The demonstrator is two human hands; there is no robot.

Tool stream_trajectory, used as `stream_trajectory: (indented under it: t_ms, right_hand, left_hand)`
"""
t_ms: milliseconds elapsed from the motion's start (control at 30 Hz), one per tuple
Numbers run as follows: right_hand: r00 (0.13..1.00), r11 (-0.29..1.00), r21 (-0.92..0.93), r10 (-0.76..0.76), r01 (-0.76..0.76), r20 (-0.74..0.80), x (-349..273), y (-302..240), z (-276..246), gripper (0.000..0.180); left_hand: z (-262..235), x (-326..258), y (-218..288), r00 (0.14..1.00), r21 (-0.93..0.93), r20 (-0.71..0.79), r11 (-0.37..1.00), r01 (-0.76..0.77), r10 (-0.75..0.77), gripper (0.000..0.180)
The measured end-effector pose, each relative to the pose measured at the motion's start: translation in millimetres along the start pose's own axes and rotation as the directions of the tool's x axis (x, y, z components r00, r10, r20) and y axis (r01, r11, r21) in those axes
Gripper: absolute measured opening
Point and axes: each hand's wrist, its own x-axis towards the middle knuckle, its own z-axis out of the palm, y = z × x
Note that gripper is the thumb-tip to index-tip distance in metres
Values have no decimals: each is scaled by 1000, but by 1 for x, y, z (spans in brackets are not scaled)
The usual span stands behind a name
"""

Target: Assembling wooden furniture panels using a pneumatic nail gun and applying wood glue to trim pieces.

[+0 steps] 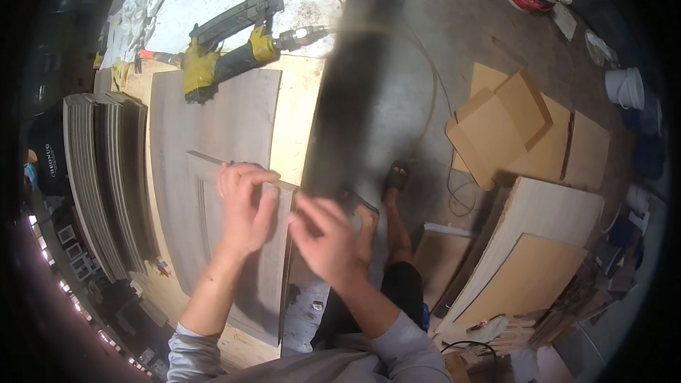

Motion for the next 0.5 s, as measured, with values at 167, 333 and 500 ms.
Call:
stream_trajectory:
  t_ms: [167, 333, 500]
  right_hand:
    - [917, 936, -33, -351, 351, -189, 112, -29, -19, 31]
    - [669, 589, -332, -705, 737, 236, 231, -62, 34, 36]
    - [655, 482, -445, -595, 754, 465, 258, -59, 70, 44]
  left_hand:
    - [0, -17, 9, 1000, 66, -23, 998, 22, -21, 70]
    - [13, -15, 8, 997, 98, -77, 995, 13, -5, 69]
    - [14, -11, 12, 998, 89, -62, 996, -14, 20, 66]
